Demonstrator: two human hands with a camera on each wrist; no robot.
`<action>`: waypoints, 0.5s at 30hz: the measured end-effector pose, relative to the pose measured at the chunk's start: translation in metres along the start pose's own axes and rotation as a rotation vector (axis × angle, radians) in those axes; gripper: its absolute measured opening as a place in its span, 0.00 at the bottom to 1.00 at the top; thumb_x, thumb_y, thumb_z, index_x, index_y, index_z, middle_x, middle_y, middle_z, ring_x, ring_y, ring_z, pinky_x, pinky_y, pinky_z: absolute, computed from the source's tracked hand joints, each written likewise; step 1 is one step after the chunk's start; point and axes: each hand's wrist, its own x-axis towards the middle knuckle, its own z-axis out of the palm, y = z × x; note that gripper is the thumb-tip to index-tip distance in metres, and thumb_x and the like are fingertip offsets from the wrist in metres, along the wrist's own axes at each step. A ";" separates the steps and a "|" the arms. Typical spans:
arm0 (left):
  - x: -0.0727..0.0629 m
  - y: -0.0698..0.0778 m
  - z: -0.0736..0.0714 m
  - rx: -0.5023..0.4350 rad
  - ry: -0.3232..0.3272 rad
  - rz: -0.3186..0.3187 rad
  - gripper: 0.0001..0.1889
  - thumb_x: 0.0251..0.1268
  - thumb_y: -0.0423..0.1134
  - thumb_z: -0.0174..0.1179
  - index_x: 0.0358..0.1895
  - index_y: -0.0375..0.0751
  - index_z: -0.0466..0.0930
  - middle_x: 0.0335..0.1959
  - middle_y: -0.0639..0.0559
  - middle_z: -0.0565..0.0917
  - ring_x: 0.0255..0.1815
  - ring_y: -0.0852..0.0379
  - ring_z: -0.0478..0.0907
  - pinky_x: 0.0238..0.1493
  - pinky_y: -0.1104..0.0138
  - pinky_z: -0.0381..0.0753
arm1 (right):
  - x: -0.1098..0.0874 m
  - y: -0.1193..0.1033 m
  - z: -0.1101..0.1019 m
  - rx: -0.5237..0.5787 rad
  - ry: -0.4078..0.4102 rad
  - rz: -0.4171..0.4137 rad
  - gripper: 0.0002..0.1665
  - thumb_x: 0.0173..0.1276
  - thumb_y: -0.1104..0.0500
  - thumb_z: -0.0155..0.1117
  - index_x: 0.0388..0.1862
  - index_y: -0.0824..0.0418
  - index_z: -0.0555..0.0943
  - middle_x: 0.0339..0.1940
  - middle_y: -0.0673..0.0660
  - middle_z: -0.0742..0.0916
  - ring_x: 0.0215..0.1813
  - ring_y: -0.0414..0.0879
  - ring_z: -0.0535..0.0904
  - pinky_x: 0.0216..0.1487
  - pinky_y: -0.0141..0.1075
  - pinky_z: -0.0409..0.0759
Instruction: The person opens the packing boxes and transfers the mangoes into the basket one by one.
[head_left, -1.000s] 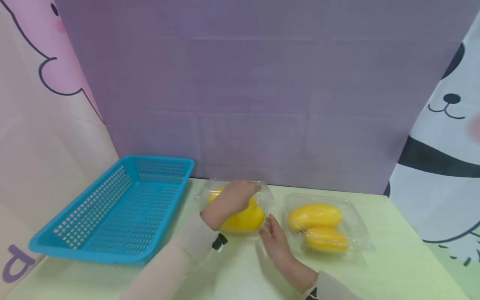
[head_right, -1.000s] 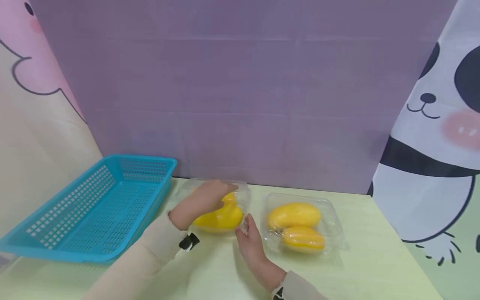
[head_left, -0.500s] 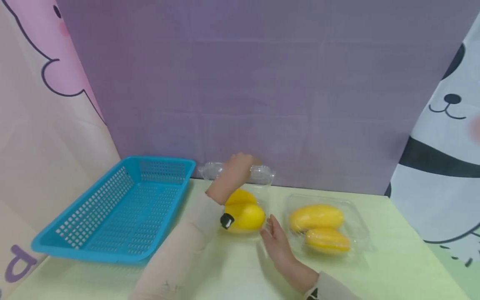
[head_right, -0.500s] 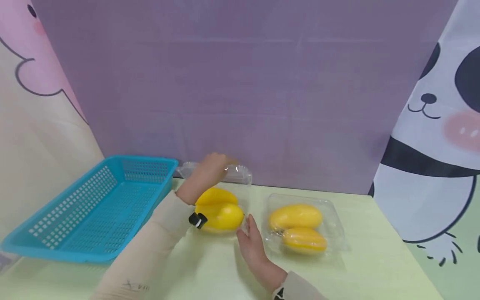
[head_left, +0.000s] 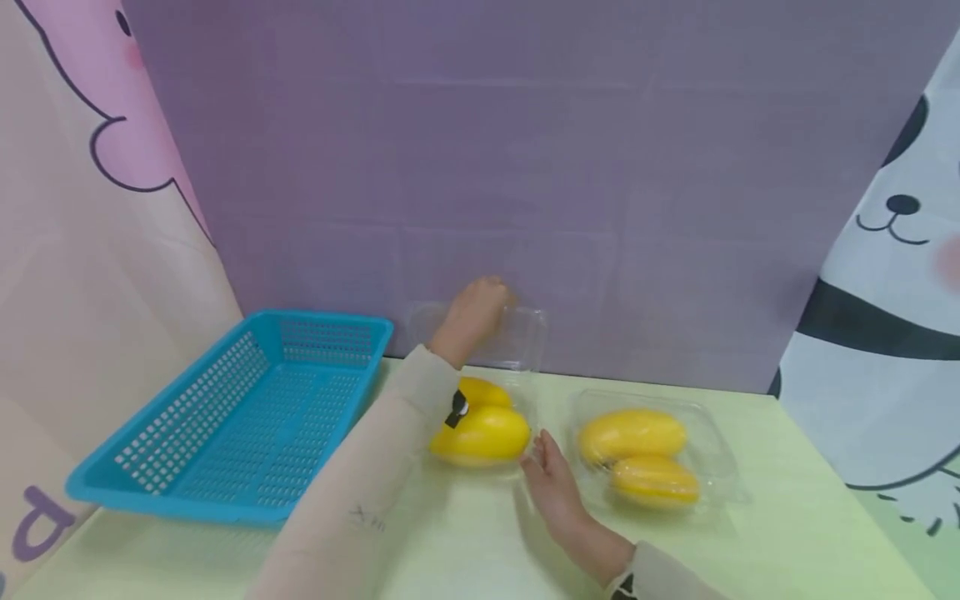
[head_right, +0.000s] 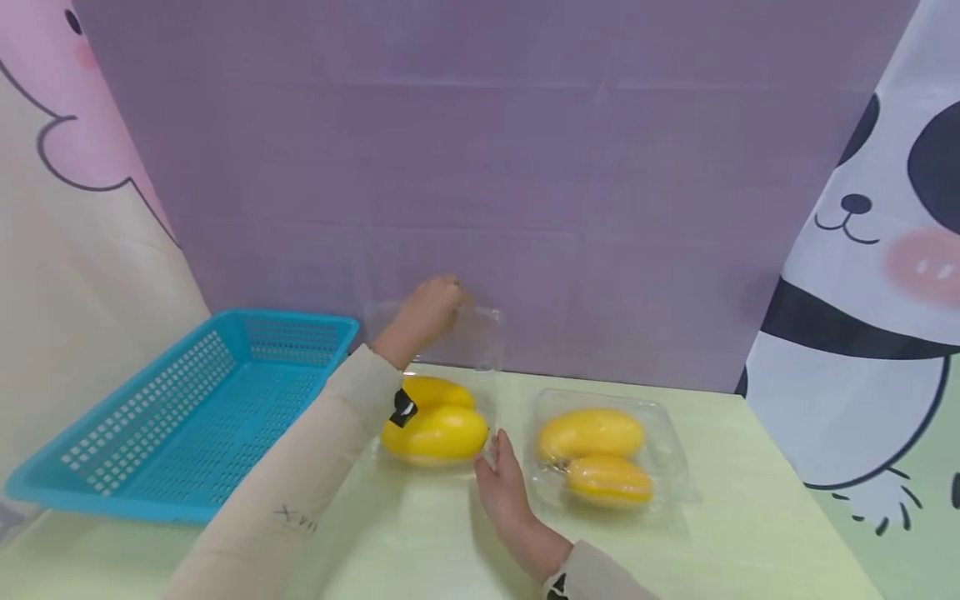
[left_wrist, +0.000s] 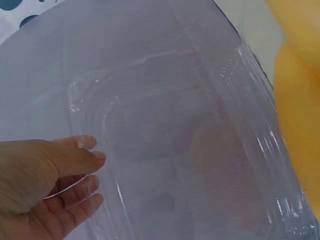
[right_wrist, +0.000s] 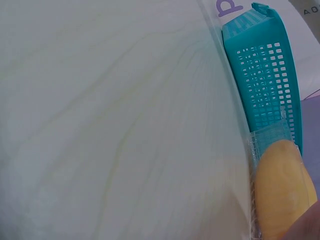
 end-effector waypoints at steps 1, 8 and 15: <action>0.002 -0.002 0.001 -0.006 -0.003 0.003 0.17 0.60 0.23 0.59 0.49 0.44 0.84 0.49 0.48 0.82 0.49 0.51 0.78 0.52 0.65 0.79 | 0.000 0.000 0.001 -0.003 0.001 0.004 0.37 0.71 0.62 0.48 0.72 0.74 0.47 0.71 0.74 0.58 0.71 0.66 0.54 0.69 0.55 0.55; 0.006 -0.011 0.014 0.033 -0.015 -0.033 0.16 0.62 0.24 0.57 0.51 0.41 0.82 0.48 0.47 0.82 0.46 0.52 0.79 0.49 0.65 0.80 | -0.001 0.002 0.003 -0.029 -0.001 0.023 0.37 0.71 0.62 0.48 0.73 0.72 0.47 0.71 0.73 0.59 0.70 0.67 0.56 0.68 0.56 0.58; 0.016 -0.016 0.021 0.022 -0.042 -0.030 0.17 0.64 0.30 0.57 0.56 0.36 0.77 0.53 0.43 0.79 0.50 0.50 0.77 0.54 0.64 0.78 | 0.001 -0.003 0.001 -0.047 0.034 0.023 0.36 0.71 0.62 0.48 0.72 0.73 0.48 0.70 0.74 0.61 0.69 0.67 0.59 0.67 0.56 0.60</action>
